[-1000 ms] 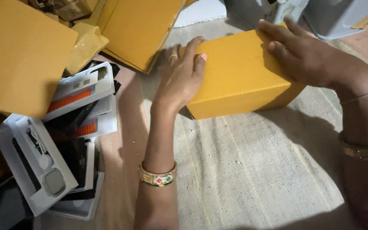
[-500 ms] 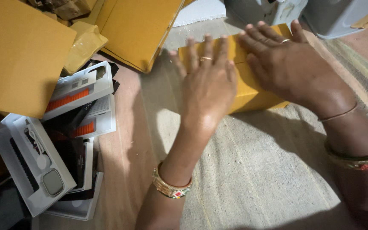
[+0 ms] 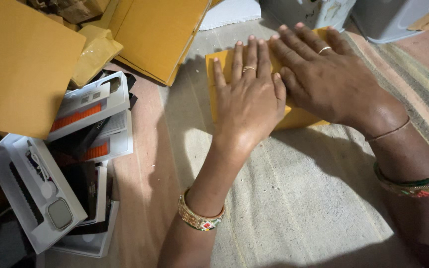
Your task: The person folds flat yellow cardboard boxes into open rectangular boxes by hand, pressing the flaps and creases to shape each one, and stacks the finished boxes with a pile of already folded boxes on the cloth-covered work surface.
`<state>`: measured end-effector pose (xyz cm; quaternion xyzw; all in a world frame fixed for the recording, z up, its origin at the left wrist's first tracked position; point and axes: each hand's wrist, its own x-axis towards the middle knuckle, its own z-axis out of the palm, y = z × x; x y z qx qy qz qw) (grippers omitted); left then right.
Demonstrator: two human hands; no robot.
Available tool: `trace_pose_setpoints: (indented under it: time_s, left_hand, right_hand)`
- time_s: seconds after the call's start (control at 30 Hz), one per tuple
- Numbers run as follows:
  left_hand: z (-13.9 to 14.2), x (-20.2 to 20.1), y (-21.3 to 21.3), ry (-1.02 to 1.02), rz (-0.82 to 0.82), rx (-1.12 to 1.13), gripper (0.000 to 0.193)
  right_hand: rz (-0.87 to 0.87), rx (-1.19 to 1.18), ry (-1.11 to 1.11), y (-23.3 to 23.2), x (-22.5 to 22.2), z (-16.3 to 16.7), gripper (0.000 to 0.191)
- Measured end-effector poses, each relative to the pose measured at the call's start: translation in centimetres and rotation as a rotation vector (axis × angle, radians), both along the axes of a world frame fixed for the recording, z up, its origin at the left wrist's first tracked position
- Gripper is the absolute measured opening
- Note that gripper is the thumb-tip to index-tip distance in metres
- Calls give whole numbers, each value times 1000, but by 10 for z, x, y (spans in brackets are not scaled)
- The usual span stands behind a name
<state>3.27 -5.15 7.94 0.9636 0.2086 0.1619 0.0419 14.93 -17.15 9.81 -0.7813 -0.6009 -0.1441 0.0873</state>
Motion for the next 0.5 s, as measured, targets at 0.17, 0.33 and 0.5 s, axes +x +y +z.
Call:
trace_pose_setpoints:
  time_s: [0.17,0.33,0.5]
  left_hand:
    - [4,-3,12,90,45,-39,79]
    - [7,-7,29,128,107,-163,89]
    - [12,-11,39,172,156,-242,87]
  right_hand:
    - [-68,15,83,-9,14,-6,66]
    - [-59,40,96,-16,30,-13,65]
    - [-277,-36,360,-21,40,-14,71]
